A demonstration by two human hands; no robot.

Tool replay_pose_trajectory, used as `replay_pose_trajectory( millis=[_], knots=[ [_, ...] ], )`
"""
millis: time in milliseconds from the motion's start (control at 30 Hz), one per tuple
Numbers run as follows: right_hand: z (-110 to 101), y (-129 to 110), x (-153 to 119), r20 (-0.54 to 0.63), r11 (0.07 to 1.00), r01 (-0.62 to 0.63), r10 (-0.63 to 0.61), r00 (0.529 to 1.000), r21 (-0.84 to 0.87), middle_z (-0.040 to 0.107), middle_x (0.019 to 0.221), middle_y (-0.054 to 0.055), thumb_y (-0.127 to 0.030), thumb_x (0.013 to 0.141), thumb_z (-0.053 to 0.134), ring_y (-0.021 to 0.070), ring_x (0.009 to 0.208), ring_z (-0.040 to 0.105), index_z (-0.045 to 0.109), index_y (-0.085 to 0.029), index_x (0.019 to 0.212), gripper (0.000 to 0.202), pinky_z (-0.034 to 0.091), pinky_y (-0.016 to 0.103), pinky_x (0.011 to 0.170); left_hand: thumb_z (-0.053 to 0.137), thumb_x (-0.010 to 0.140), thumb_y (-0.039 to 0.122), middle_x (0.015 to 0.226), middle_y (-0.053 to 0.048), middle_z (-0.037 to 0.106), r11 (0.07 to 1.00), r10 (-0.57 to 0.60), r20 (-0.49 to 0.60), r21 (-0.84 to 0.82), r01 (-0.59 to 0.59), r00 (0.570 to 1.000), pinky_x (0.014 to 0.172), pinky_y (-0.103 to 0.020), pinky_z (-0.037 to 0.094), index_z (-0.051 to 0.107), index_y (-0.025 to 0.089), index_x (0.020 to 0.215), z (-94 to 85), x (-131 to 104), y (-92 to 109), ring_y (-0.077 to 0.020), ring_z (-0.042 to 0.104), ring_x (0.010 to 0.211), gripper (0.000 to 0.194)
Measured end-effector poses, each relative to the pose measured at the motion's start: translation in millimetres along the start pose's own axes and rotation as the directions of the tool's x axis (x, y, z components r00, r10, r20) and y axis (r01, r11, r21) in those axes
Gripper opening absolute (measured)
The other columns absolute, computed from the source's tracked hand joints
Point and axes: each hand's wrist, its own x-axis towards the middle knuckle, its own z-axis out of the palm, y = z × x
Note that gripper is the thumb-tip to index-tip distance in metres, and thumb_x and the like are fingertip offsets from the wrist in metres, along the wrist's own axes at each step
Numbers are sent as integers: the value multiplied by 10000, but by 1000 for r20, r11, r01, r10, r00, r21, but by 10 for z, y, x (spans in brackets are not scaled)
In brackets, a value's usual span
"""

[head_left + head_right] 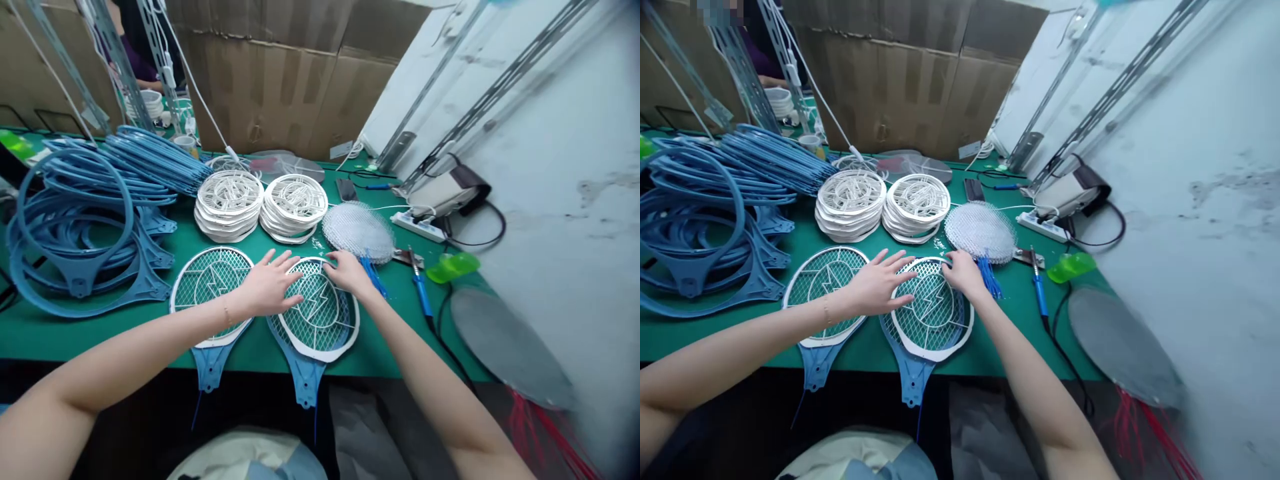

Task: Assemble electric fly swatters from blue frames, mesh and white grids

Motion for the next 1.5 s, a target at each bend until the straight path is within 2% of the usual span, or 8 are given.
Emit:
replay_pose_trajectory(
  millis=[100, 200, 400, 600, 833, 1067, 1300, 1500],
  knots=[
    [83, 55, 70, 36, 999, 44, -44, 998, -3, 714, 1017, 139, -123, 874, 620, 217, 965, 653, 756, -91, 1005, 192, 467, 308, 917, 450, 966, 625, 1641, -135, 277, 1000, 9, 20, -9, -9, 1000, 1236, -570, 78, 551, 152, 1421, 284, 408, -39, -337, 112, 1545, 664],
    [71, 58, 85, 41, 994, 112, -113, 993, 14, 716, 996, 119, -112, 911, 589, 193, 926, 659, 768, -118, 981, 193, 477, 285, 890, 412, 955, 677, 1655, -118, 238, 999, -11, -18, -52, 10, 1000, 1234, -579, 25, 642, 156, 1324, 415, 543, -123, -346, 57, 1548, 678],
    [160, 11, 162, 35, 967, 253, -254, 967, 37, 690, 968, 80, -126, 934, 598, 172, 906, 641, 776, -165, 970, 185, 487, 268, 869, 383, 943, 721, 1658, -77, 248, 995, -6, -19, -97, 5, 1000, 1213, -622, -56, 680, 208, 1289, 374, 537, -164, -377, 71, 1543, 686],
    [366, 57, 161, -45, 963, 271, -271, 962, 1, 657, 961, 88, -180, 983, 530, 202, 943, 615, 772, -187, 1009, 244, 492, 308, 868, 380, 931, 742, 1588, -112, 393, 995, 21, -44, -91, -25, 999, 1222, -604, -46, 683, 202, 1295, 419, 569, -191, -387, 191, 1519, 718],
    [379, 110, 163, -76, 946, 324, -324, 943, -12, 643, 954, 82, -200, 994, 502, 201, 938, 605, 756, -195, 979, 255, 500, 310, 861, 391, 918, 761, 1523, -123, 474, 996, 46, -46, -76, -49, 998, 1241, -551, -15, 701, 195, 1259, 435, 587, -208, -346, 334, 1465, 729],
    [358, 100, 196, -31, 920, 393, -393, 919, -5, 638, 941, 90, -118, 969, 496, 201, 924, 594, 709, -160, 972, 217, 496, 324, 879, 367, 909, 788, 1545, -119, 449, 994, 56, -42, -89, -60, 998, 1235, -566, -32, 705, 185, 1254, 403, 600, -217, -365, 260, 1498, 773],
    [370, 33, 157, -5, 933, 355, -356, 934, -62, 635, 957, 105, -149, 996, 461, 217, 954, 576, 735, -161, 967, 275, 494, 332, 859, 371, 896, 803, 1531, -127, 472, 993, 55, -34, -98, -58, 998, 1241, -541, -14, 701, 185, 1256, 404, 597, -203, -352, 363, 1449, 788],
    [328, -54, 91, 24, 950, 283, -283, 959, -130, 660, 1005, 98, -173, 1005, 451, 204, 968, 590, 759, -186, 999, 308, 486, 310, 845, 331, 889, 826, 1526, -138, 476, 994, 59, -14, -86, -60, 998, 1246, -500, 25, 701, 163, 1248, 403, 602, -208, -332, 388, 1434, 840]
  ],
)
